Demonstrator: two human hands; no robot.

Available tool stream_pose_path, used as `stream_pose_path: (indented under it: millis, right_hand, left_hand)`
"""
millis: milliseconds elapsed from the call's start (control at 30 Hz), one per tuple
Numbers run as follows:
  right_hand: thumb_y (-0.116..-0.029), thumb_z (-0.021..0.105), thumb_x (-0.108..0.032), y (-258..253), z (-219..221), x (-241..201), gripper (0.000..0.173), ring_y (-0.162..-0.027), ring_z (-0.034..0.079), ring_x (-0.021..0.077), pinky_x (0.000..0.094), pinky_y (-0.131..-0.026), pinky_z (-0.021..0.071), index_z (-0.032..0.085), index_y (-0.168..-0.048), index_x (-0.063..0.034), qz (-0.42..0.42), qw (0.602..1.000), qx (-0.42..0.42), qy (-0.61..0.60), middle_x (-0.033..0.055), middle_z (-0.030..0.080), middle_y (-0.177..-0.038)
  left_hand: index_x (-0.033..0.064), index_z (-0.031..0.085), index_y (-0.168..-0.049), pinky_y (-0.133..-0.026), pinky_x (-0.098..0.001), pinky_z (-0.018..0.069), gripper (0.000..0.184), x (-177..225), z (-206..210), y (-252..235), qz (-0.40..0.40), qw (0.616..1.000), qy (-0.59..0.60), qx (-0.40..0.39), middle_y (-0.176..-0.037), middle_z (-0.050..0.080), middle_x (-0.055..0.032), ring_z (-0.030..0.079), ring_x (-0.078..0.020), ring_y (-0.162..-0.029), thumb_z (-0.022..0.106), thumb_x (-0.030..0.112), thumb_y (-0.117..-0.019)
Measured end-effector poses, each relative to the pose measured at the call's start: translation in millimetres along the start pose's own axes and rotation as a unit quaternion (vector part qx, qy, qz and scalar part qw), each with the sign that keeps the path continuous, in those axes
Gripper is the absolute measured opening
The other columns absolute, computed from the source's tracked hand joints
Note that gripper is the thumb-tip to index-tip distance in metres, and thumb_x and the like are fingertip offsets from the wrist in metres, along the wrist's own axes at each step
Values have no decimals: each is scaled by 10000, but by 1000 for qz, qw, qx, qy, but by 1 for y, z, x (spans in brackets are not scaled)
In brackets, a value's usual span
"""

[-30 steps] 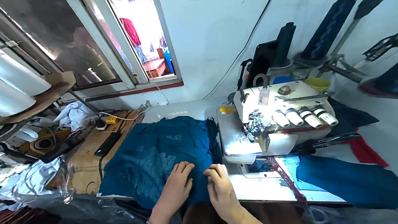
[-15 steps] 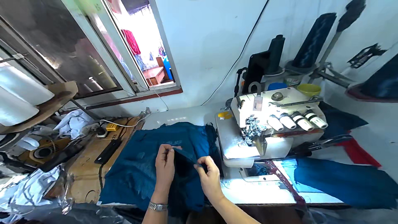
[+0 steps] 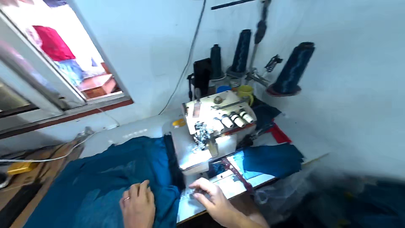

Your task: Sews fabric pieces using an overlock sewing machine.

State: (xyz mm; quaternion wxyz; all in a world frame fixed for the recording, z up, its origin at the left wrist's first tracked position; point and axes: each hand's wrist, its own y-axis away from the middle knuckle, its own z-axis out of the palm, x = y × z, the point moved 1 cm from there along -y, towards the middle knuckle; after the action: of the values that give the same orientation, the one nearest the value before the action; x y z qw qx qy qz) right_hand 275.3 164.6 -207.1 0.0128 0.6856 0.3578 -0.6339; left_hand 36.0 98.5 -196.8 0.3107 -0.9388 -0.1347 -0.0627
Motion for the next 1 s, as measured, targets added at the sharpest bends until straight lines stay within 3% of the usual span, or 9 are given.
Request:
stream_pose_path:
  millis: [100,167,233,333,467,600,767,867,1000]
  right_hand:
    - [-994,505,-43,21,-79,-6,256,-961,699,145,315,-881,579,742,-1085,-11,20,979,100,175,100,732,-1032]
    - [-978,506,-41,30,-130,-3,254,-874,706,196,362,-802,600,749,-1051,-21,39,931,145,332,101,721,-972]
    - [-933,530,-4,36,-165,8,236,-852,711,254,399,-776,609,750,-1017,-6,29,889,144,435,125,710,-951]
    - [-932,553,1,32,-190,12,223,-941,705,270,402,-846,601,759,-1016,-18,14,869,123,480,118,708,-983]
    - [-943,643,-23,15,-199,10,143,-971,690,311,444,-876,587,746,-1041,-15,65,870,84,482,144,695,-985]
    - [-982,674,-207,2,-192,21,225,-1123,619,365,497,-977,520,757,-1151,-83,138,856,31,497,179,665,-1103]
    - [-964,654,-91,2,-178,32,117,-940,667,296,460,-861,567,767,-953,-61,82,879,127,452,128,661,-939]
    - [-963,634,-88,1,-177,34,110,-854,666,211,371,-783,592,734,-931,-55,41,891,178,417,84,639,-905]
    - [-990,593,-62,-6,-164,21,127,-892,694,252,424,-825,590,709,-967,-16,67,908,160,380,119,685,-941]
  left_hand:
    - [-26,718,-1086,-903,-718,434,262,-4,-1,-1,-12,1000,6,-11,-1117,627,-337,579,-592,-1058,539,127,-972]
    - [-14,726,-1063,-894,-704,433,271,-4,2,-1,-6,1000,-8,-6,-1098,638,-314,586,-574,-1044,518,137,-977]
    - [-14,728,-1054,-891,-706,431,268,-4,3,0,-5,1000,-11,-5,-1094,640,-313,587,-577,-1040,515,132,-984]
    - [-20,727,-1032,-889,-690,440,261,-5,3,0,-5,1000,-6,0,-1081,639,-320,591,-570,-1034,516,126,-982]
    - [-14,734,-1034,-904,-670,449,246,-6,3,0,-10,1000,-8,-5,-1082,648,-309,597,-557,-1039,532,117,-981]
    - [0,738,-1029,-917,-642,452,233,-4,2,-1,-20,1000,-14,-10,-1082,650,-299,598,-542,-1044,540,116,-986]
    - [2,739,-1020,-918,-630,453,238,-4,2,-1,-23,1000,-15,-5,-1074,651,-293,600,-535,-1034,538,122,-979]
    - [2,739,-1025,-922,-634,448,241,-5,2,0,-25,1000,-12,-6,-1080,648,-296,596,-534,-1038,538,129,-982]
    - [6,738,-1022,-917,-628,451,242,-7,3,1,-21,1000,-11,-3,-1075,651,-287,599,-528,-1036,536,134,-986]
